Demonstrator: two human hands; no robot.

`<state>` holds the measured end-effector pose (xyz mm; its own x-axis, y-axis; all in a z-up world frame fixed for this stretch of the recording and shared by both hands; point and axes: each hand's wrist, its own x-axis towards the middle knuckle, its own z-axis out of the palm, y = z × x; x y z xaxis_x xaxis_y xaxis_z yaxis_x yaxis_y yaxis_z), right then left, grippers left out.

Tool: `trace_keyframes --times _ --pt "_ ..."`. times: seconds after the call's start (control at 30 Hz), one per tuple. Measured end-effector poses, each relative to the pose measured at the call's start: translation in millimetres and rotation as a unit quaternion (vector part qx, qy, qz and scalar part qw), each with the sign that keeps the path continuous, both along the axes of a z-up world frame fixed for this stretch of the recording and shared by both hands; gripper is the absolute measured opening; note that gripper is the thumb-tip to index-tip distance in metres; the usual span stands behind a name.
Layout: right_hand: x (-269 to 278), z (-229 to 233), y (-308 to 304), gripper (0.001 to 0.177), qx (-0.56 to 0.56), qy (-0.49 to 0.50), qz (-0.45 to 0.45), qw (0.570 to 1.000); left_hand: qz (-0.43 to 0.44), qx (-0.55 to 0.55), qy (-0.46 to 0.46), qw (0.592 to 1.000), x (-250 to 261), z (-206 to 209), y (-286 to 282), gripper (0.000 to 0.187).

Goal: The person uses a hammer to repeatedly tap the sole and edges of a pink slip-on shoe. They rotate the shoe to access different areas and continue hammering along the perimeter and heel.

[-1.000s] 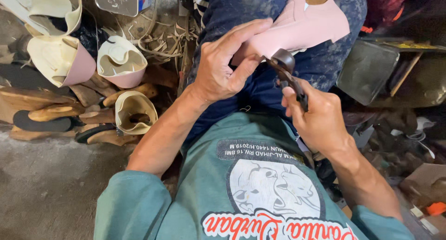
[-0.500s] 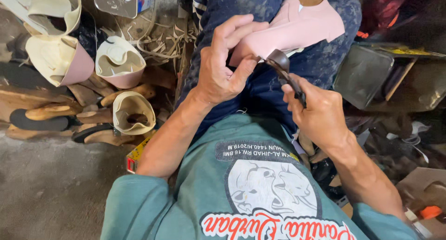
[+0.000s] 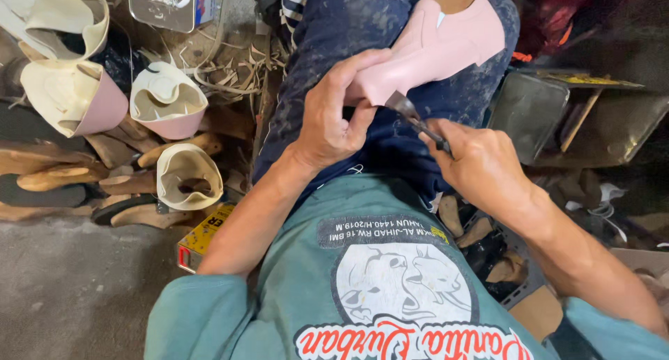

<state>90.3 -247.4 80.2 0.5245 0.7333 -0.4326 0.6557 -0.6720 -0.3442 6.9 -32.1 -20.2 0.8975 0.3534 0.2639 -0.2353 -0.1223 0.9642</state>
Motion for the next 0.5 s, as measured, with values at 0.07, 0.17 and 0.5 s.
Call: trace_keyframes --times 0.07,0.17,0.5 --pt "9.0 1.0 3.7 0.012 -0.046 -0.011 0.002 0.999 -0.055 0.014 0.027 0.998 5.1 0.4 2.7 0.039" --pt "11.9 -2.3 3.9 0.019 -0.079 0.002 -0.005 0.997 -0.140 -0.035 0.050 0.988 6.6 12.6 16.6 0.054" --pt "9.7 -14.1 3.7 0.024 -0.033 -0.026 -0.019 0.999 -0.057 -0.113 0.165 0.978 18.5 33.9 8.6 0.042"
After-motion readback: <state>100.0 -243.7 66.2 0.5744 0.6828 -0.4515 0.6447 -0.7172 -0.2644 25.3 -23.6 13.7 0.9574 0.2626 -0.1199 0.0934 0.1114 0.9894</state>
